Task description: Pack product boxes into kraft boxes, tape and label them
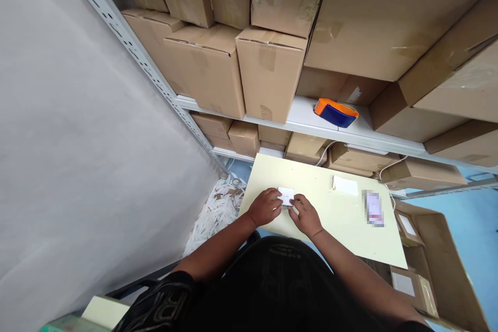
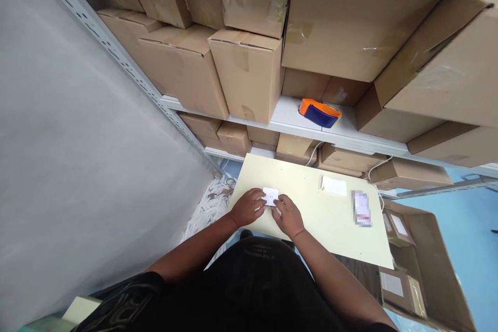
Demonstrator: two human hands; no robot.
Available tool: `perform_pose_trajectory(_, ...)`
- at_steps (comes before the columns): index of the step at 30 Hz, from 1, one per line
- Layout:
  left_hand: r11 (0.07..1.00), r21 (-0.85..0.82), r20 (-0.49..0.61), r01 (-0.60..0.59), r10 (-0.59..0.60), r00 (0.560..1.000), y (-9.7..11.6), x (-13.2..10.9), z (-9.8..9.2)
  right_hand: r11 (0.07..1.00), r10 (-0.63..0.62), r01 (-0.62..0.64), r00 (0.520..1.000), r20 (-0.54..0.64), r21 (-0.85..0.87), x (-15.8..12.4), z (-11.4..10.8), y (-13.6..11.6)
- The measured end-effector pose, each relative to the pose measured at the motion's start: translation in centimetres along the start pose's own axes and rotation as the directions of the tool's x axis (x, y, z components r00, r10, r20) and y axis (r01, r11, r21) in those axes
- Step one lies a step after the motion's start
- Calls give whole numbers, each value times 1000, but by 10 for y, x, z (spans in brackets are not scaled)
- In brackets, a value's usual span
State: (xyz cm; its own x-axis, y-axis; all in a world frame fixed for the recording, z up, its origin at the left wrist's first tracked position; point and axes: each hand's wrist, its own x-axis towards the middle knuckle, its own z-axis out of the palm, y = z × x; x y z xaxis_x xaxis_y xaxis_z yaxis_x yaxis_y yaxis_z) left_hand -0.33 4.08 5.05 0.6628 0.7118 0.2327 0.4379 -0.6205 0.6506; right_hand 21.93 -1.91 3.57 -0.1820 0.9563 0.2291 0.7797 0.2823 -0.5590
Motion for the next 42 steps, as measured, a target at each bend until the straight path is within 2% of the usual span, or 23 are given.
perform_pose_trajectory(3,999,-36,-50,18,-20,999,2,-6,6,996,39,-41,999,24,76,-3,-1,0)
perform_pose_trajectory(5,995,-88,-109,51,-61,992,3,-11,12,974,129,-137,990,55,178,-5,-1,0)
perform_pose_trajectory(9,945,-275,-166,175,-226,960,7,-18,22,845,343,-380,925,164,376,-9,7,5)
perform_pose_trajectory(14,845,-455,-155,280,-385,910,5,-19,33,753,398,-503,861,316,424,-11,20,14)
perform_pose_trajectory(17,771,-471,-77,428,-519,851,-4,-21,39,724,426,-549,832,356,417,-9,23,16)
perform_pose_trajectory(20,646,-428,106,632,-659,745,-12,-23,46,698,441,-588,803,401,409,-8,26,17)
perform_pose_trajectory(22,571,-435,219,696,-683,697,-15,-23,49,683,438,-606,787,434,408,-7,28,18)
perform_pose_trajectory(24,546,-462,266,699,-666,697,-17,-20,50,673,439,-615,779,448,410,-6,32,20)
perform_pose_trajectory(27,573,-461,242,678,-654,717,-21,-10,49,675,447,-615,781,437,407,1,39,23)
perform_pose_trajectory(32,600,-422,175,679,-681,711,-43,16,39,686,462,-616,780,421,387,39,51,26)
perform_pose_trajectory(38,608,-399,97,687,-717,691,-82,60,10,700,490,-641,752,441,315,118,63,32)
perform_pose_trajectory(42,594,-394,53,702,-748,662,-100,84,-5,719,488,-629,760,430,296,158,71,35)
